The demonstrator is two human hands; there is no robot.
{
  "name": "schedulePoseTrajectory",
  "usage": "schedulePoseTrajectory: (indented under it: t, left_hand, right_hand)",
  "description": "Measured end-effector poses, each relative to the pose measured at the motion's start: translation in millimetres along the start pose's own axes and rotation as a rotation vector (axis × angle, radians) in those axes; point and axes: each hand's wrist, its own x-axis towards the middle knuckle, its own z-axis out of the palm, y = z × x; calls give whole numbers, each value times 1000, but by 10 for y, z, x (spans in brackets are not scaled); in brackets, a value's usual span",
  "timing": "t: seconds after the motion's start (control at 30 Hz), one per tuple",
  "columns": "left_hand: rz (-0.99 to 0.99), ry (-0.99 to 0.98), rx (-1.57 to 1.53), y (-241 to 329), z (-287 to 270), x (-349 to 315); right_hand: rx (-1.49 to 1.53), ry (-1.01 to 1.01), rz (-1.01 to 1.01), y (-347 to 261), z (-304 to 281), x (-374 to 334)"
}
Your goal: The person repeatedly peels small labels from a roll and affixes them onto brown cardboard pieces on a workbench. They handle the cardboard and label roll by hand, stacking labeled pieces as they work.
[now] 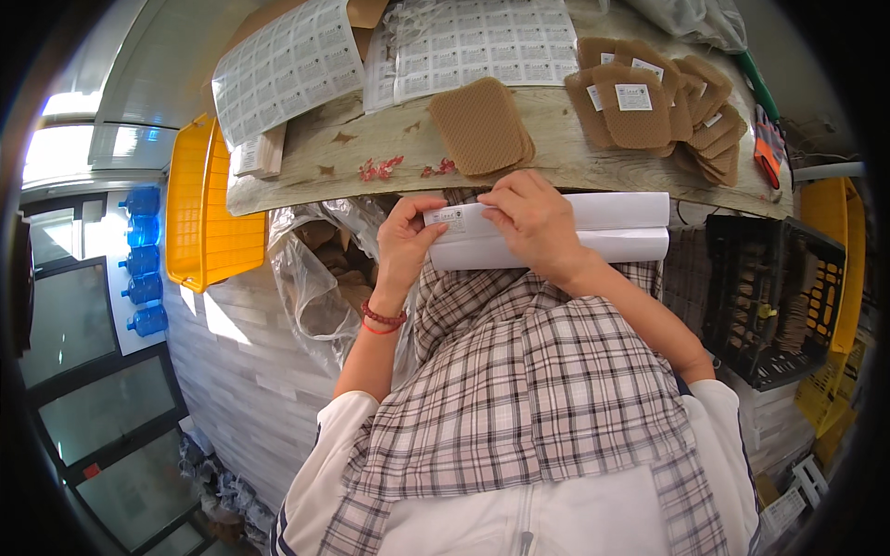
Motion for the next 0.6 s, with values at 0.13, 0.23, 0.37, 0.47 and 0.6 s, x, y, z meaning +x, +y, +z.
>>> schedulePoseTrajectory:
  t: [0.13, 0.23, 0.37, 0.47, 0.6]
  left_hand:
    - [-7, 13, 54, 97, 3, -73]
    - [-14, 35, 75, 170, 20, -98]
    - [-46, 48, 71, 194, 40, -107]
    - [-52, 47, 83, 203, 43, -96]
    - [-56, 50, 106, 194, 46, -76]
  right_hand:
    - [-56, 8, -62, -28, 211, 6]
    - [-55, 32, -95, -37, 270, -3]
    - [-72, 55, -187, -62, 238, 1]
    - [-95, 74, -240, -51, 247, -11]
    - [-80, 82, -253, -39, 262, -18]
